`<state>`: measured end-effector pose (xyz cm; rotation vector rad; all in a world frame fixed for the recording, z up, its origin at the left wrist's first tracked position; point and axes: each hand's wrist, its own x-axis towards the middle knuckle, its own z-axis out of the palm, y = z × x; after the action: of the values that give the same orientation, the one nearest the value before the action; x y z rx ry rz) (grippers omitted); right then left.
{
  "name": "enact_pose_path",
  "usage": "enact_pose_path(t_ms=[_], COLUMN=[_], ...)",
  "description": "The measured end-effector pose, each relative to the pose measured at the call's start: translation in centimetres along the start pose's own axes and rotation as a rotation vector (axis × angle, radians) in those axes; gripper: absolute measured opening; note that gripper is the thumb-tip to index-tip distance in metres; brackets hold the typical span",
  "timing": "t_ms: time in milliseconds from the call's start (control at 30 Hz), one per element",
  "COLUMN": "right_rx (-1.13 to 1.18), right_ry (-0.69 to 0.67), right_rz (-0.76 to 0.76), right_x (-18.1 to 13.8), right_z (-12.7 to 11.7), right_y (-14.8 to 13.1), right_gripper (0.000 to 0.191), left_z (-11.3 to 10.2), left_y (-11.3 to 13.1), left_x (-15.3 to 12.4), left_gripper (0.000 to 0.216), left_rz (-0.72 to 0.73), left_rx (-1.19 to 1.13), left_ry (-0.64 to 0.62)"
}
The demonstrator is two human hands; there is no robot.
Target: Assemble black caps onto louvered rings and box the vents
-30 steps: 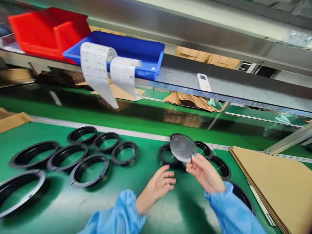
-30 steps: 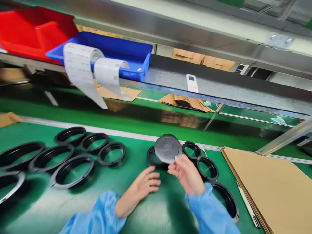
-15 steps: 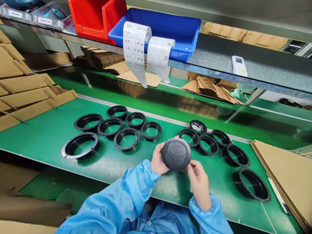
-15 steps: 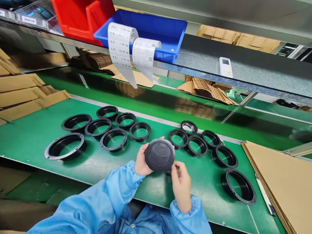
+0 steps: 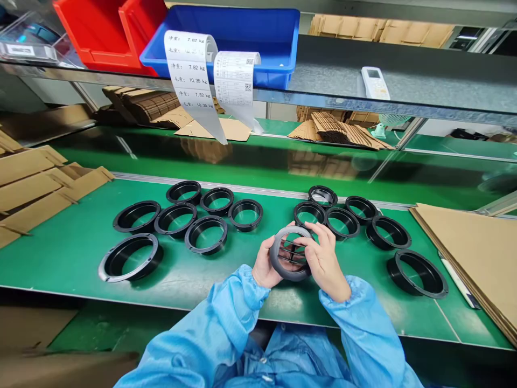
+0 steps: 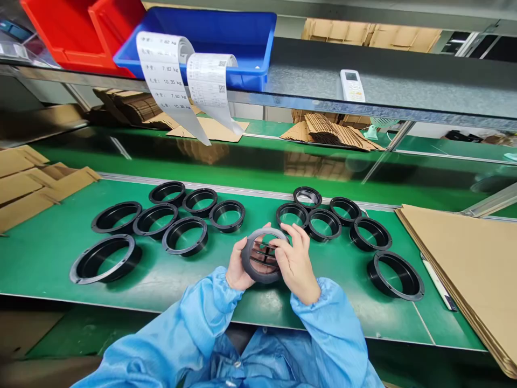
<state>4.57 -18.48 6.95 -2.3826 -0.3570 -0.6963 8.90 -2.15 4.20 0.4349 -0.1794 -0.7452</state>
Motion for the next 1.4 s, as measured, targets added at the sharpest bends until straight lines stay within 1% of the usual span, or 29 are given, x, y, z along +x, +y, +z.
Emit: enact_pose_path(t_ms=[133,267,367,500,600,733,833,900,1033,1100,1167,1267,1300,1333,1400], right_rx=[0.037,0.140,0.233,0.269,0.287,0.277,0.242,0.174,0.009,-0.025,-0.037,-0.043,-0.041,-0.039,-0.029], right_ry=[-0.019,0.004,0.021,0.024,0.025,0.011,0.013,0.004,-0.108,-0.149,-0.175,-0.289,-0.336,-0.378,-0.420], right_rz=[0.005,0.039,0.088,0.134,0.151,0.146,0.153,0.099,-0.135,-0.156,-0.117,-0.055,-0.053,-0.060,-0.093], right_x=[0.3,0.4,0.3,0.1,0.1,0.3,0.3,-0.1,-1.5,-1.9,-1.9,-1.2,-1.0,-0.7,0.0], right_z=[-0.1,0.2,0.3,0.4,0.6,0.8,0.9,1.1,1.5,1.6,1.6,1.5,1.5,1.5,1.5], right_y=[-0.1,0.3,0.6,0.7,0.9,1.3,1.1,0.6,0.2,0.7,1.4,1.9,1.8,1.7,1.6], right_gripper=[0.051,0.051,0.050,0.051,0.052,0.049,0.051,0.053,0.049,0.049,0.060,0.096,0.105,0.110,0.114], left_z=[-0.1,0.2,0.3,-0.1,-0.1,0.5,0.7,0.5,0.0,0.0,0.2,0.4,0.4,0.4,0.4], left_y=[0.0,0.1,0.3,0.5,0.5,0.7,0.8,0.9,0.6,0.3,0.0,-0.5,-0.6,-0.6,-0.6], left_x=[0.0,0.2,0.4,0.7,0.8,0.7,0.7,0.7,0.8,0.9,1.0,1.1,1.1,1.1,1.1], left_gripper=[0.077,0.072,0.066,0.058,0.062,0.063,0.065,0.064,0.051,0.048,0.046,0.046,0.045,0.045,0.046], left_rz=[-0.007,0.009,0.041,0.044,0.030,0.025,0.014,0.008,0.013,-0.007,-0.042,-0.068,-0.066,-0.056,-0.043], left_rx=[-0.001,-0.042,-0.066,-0.118,-0.140,-0.166,-0.141,-0.134,-0.181,-0.162,-0.125,-0.082,-0.076,-0.071,-0.068], left_ry=[0.010,0.008,0.048,0.096,0.108,0.122,0.127,0.143,0.256,0.294,0.302,0.314,0.322,0.331,0.323])
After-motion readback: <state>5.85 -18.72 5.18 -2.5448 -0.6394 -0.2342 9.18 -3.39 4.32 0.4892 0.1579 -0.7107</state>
